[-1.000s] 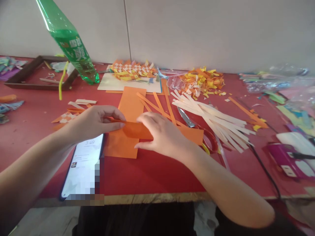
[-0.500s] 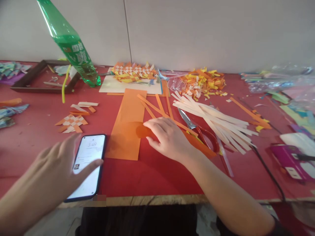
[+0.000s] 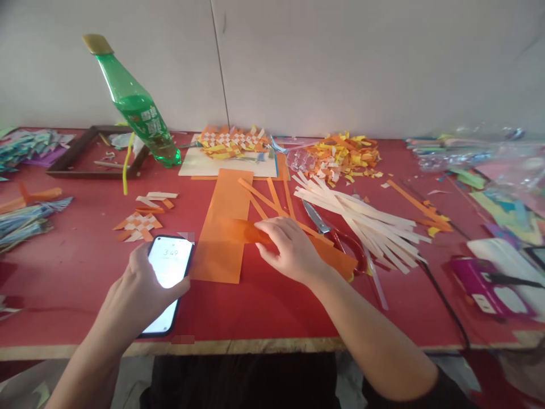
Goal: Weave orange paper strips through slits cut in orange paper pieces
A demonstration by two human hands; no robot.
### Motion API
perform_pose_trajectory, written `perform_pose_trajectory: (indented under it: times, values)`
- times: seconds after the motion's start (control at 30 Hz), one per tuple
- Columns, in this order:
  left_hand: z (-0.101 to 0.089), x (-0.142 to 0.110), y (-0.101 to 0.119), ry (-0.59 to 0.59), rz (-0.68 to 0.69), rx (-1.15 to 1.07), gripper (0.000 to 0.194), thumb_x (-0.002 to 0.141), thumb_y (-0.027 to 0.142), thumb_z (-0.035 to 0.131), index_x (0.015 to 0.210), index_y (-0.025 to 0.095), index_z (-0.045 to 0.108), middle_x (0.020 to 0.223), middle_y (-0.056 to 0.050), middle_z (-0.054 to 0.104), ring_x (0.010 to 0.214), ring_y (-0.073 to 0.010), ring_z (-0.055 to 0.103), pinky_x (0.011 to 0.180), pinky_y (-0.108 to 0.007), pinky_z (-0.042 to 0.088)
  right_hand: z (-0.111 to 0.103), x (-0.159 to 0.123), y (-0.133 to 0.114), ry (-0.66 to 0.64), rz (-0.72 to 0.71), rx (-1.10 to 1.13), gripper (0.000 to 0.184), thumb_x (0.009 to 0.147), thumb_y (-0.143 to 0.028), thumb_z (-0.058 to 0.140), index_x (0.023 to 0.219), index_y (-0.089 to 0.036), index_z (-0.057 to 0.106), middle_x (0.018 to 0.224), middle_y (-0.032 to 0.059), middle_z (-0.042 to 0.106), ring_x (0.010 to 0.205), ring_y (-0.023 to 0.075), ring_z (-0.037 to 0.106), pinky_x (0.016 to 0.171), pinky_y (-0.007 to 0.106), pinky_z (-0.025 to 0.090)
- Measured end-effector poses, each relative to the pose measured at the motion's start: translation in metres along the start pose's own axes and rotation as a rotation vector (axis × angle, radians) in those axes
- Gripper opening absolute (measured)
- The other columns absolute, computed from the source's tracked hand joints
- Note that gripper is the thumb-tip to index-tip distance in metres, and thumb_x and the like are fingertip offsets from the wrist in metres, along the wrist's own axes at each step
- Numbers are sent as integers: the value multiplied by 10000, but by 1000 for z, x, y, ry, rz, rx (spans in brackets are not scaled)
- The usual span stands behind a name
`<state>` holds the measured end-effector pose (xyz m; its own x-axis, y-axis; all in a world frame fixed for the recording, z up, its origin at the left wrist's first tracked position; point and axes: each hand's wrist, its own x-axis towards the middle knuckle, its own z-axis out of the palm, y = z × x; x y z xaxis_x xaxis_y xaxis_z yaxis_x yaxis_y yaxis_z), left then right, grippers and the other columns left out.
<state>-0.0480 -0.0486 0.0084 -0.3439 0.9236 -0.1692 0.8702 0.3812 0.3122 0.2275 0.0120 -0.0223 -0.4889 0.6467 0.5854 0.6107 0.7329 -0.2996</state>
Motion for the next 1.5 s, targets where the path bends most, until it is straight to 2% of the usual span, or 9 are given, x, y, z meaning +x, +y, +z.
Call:
perform_pose_trajectory:
  times: [0.1, 0.2, 0.3, 0.4, 0.5, 0.63, 0.8, 1.17, 1.5]
  values:
    - [-1, 7, -9, 25, -5, -537, 974, 592, 463, 775, 1399, 107, 362, 1206, -188, 583, 1066, -383, 608, 849, -476, 511, 0, 0, 1, 19, 16, 13, 351, 864, -128, 614, 1190, -194, 501, 1015, 113, 681, 931, 253, 663, 829, 440, 574]
    - [1, 14, -23, -223, -151, -1242, 768, 552, 504, 842, 1182, 186, 539, 885, -25, 620, 644, -168, 602, 520, -270, 497, 0, 0, 1, 24, 46, 22, 355, 863, -137, 616, 1195, -194, 503, 1010, 114, 682, 936, 260, 665, 827, 442, 573]
    - [2, 18, -28, -327, -258, -1504, 813, 464, 655, 850, 1081, 184, 606, 743, 9, 633, 547, -140, 587, 438, -227, 472, 0, 0, 1, 26, 66, 29, 352, 865, -151, 613, 1195, -202, 504, 1005, 108, 681, 934, 263, 666, 819, 448, 575]
    - [0, 20, -25, -381, -290, -1556, 909, 572, 887, 575, 1127, 170, 632, 840, -88, 731, 752, -279, 702, 587, -336, 571, -1, 0, 1, 26, 81, 41, 348, 862, -143, 605, 1189, -207, 502, 1002, 102, 679, 925, 256, 669, 816, 446, 577]
    - [-1, 26, -26, -494, -362, -1611, 802, 763, 848, 374, 1129, 197, 665, 957, -132, 769, 1012, -377, 692, 804, -491, 569, -1, 0, 1, 22, 103, 55, 349, 861, -135, 598, 1187, -212, 500, 1002, 98, 678, 924, 253, 672, 811, 445, 580]
    - [0, 34, -38, -649, -317, -1770, 502, 888, 647, 389, 961, 279, 722, 989, -70, 788, 1220, -347, 605, 1013, -556, 450, 0, -1, 2, 18, 134, 71, 332, 864, -143, 598, 1175, -216, 506, 1007, 95, 680, 922, 249, 672, 808, 443, 582]
    - [-2, 32, -44, -869, -398, -1799, 611, 882, 649, 380, 1203, 211, 660, 1216, -145, 711, 1314, -367, 515, 1078, -590, 368, 1, -1, 2, 12, 153, 79, 318, 865, -151, 604, 1165, -203, 513, 1009, 106, 681, 929, 253, 671, 805, 436, 585]
    - [-12, 37, -40, -789, -501, -1723, 701, 847, 693, 447, 1308, 177, 559, 1186, -174, 716, 1165, -386, 632, 1019, -562, 425, 3, -1, 4, 14, 147, 89, 313, 879, -173, 603, 1179, -198, 518, 1029, 109, 679, 956, 251, 670, 834, 446, 585]
    - [-26, 46, -29, -765, -336, -1452, 658, 851, 710, 429, 1201, 190, 629, 1084, -158, 747, 1045, -368, 690, 925, -535, 503, 2, 0, 3, 13, 138, 79, 315, 880, -187, 600, 1182, -210, 513, 1016, 104, 685, 937, 256, 681, 811, 445, 595]
